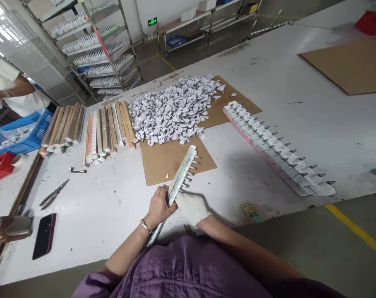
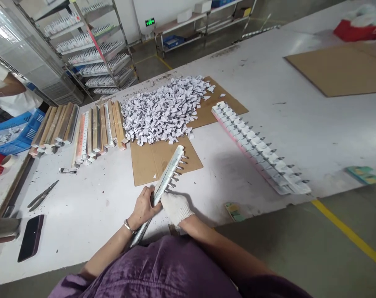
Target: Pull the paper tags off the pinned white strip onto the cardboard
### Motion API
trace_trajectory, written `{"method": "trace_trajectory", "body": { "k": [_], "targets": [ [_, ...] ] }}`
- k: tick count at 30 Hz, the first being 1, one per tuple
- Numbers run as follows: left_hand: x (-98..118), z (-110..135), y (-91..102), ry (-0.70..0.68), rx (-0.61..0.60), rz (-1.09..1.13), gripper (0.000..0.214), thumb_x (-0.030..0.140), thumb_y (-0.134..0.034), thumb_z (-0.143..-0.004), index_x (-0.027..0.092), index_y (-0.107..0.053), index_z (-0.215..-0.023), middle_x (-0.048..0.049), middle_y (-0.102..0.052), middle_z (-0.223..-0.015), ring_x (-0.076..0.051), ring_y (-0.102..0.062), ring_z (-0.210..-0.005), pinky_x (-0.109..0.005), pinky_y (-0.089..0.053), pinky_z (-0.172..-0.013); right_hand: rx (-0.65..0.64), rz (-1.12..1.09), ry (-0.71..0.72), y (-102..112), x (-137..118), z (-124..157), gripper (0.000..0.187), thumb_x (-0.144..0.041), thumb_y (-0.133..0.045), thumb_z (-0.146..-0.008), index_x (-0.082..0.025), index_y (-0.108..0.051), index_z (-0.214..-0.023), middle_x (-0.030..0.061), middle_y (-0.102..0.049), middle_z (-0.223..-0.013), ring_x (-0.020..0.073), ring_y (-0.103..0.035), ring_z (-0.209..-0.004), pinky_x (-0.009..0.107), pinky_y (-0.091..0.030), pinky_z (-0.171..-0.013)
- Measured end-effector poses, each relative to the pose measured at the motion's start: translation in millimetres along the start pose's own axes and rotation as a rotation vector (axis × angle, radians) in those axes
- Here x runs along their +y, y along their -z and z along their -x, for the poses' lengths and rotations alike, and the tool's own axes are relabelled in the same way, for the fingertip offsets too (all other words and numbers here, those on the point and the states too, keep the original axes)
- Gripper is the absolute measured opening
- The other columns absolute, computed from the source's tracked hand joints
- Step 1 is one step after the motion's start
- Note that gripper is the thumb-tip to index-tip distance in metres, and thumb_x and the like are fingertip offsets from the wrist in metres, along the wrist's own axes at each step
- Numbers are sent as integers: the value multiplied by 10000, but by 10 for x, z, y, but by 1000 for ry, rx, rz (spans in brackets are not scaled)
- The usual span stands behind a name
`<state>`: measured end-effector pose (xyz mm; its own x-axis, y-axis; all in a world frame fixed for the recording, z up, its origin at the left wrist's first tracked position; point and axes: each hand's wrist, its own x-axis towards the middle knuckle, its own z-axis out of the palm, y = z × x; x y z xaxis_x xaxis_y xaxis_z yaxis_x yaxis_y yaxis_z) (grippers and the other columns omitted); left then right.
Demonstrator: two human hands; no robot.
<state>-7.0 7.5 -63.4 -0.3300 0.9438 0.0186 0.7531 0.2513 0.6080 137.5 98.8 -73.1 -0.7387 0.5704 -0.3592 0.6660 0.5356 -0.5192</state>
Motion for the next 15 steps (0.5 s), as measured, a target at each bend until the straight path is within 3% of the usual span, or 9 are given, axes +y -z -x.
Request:
{"method": "trace_trajectory", "body": {
  "k": [4,7,10,13,15],
  "targets": [
    [41,-2,-68,35,43,17,475,182,-701,-731,204,-540,-1178,-64,-569,-1061,-246,-591,-976,-412,-548,-881,35,-26,2,65,26,-40,337,-437,-607,-973,-206,-640,-1216,82,-646,-1235,214,-642,-1064,403,-563,-912],
    [32,-173,-53,41,37,81,581,242,-778,-726,198,-526,-1248,-77,-573,-1134,-251,-590,-1023,-426,-534,-929,74,-53,7,144,82,-97,360,-466,-590,-976,-204,-641,-1218,83,-653,-1232,216,-643,-1062,417,-551,-929],
    [-57,-571,85,-11,31,141,687,405,-830,-746,197,-522,-1324,-85,-566,-1160,-237,-595,-994,-412,-543,-904,116,-74,9,176,151,-135,347,-446,-541,-993,-216,-644,-1231,90,-682,-1214,225,-656,-1076,390,-526,-949],
    [-185,-1094,272,-21,168,93,432,433,-666,-910,208,-589,-1271,-79,-568,-1096,-210,-594,-908,-400,-548,-864,146,-127,22,142,226,-138,316,-345,-480,-990,-256,-648,-1242,79,-721,-1193,228,-680,-1081,311,-503,-922],
    [-253,-1386,340,-11,266,43,323,373,-582,-962,191,-609,-1227,-97,-564,-1122,-224,-599,-962,-436,-535,-930,138,-197,60,155,279,-137,314,-315,-480,-959,-264,-657,-1214,63,-745,-1148,227,-701,-1027,293,-501,-874]
  ]
}}
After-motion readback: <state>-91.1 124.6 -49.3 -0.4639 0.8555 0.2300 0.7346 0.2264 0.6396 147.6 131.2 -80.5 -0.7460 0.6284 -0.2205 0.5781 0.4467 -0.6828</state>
